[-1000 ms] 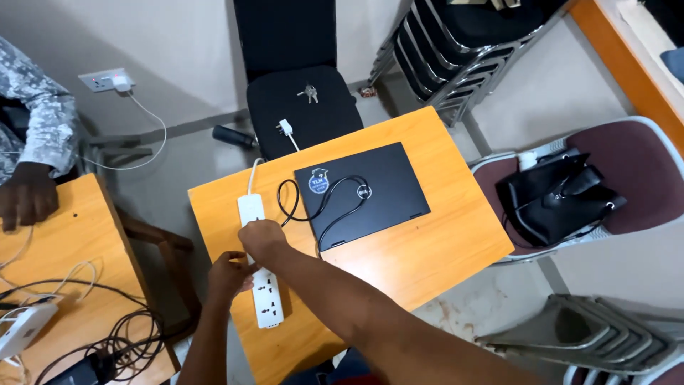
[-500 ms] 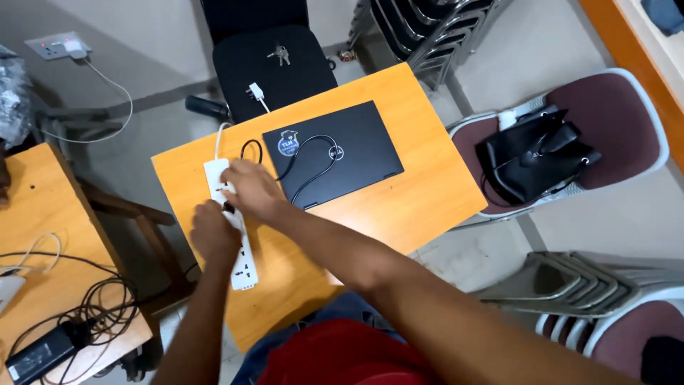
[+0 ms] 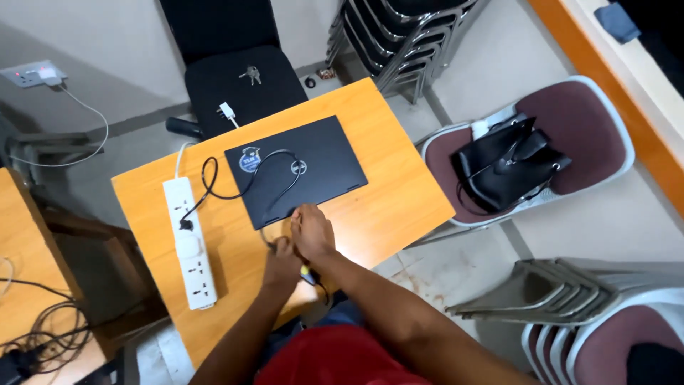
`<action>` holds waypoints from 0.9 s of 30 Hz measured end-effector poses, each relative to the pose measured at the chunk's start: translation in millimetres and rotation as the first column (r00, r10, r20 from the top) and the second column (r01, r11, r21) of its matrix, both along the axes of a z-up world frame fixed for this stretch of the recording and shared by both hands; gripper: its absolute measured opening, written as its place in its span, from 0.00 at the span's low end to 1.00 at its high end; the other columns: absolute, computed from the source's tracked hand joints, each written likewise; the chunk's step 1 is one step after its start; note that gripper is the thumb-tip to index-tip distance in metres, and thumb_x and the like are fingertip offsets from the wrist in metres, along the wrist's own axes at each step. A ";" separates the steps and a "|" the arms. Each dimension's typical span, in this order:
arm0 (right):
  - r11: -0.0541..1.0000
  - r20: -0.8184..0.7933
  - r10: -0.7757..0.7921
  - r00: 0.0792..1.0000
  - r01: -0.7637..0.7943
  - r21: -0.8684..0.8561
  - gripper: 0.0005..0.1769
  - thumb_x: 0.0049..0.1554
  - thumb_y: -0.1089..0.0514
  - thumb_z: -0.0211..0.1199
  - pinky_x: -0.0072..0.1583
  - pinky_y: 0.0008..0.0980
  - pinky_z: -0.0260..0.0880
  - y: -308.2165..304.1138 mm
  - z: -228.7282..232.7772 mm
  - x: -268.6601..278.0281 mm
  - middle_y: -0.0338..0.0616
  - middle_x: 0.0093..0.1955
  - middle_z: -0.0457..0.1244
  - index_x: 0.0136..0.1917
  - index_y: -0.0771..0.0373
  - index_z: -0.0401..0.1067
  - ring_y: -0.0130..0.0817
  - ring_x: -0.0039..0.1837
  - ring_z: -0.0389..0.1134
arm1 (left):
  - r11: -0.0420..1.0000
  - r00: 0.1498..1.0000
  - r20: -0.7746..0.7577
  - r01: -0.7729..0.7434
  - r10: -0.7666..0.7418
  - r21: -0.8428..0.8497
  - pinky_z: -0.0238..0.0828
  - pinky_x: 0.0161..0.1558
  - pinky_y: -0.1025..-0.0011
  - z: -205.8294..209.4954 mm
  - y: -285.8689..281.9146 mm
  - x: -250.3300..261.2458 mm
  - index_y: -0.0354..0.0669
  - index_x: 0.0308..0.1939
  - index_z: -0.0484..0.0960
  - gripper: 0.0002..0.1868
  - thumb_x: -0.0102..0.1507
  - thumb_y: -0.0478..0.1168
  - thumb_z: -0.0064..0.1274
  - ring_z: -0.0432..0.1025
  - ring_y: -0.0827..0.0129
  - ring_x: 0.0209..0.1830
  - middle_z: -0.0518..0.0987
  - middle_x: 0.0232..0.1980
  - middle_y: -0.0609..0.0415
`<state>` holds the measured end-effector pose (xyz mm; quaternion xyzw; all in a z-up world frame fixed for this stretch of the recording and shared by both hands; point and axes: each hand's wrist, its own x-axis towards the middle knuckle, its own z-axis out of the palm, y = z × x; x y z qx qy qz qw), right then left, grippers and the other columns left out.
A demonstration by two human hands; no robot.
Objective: The user retrieves a laptop charger from a bag, plugs it into a power strip, and then connects it to a laptop.
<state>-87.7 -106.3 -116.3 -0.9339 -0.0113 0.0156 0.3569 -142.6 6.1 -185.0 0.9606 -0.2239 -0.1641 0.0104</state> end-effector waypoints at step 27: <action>0.773 -0.510 0.619 0.597 -0.345 0.533 0.14 0.58 0.51 0.63 0.26 0.27 0.44 -85.7 117.8 149.5 0.31 0.24 0.58 0.38 0.60 0.80 0.21 0.22 0.50 | 0.596 0.669 -0.676 -0.690 0.309 -0.410 0.69 0.58 0.68 101.3 -28.5 135.1 0.44 0.49 0.86 0.19 0.54 0.42 0.68 0.78 0.66 0.52 0.87 0.49 0.53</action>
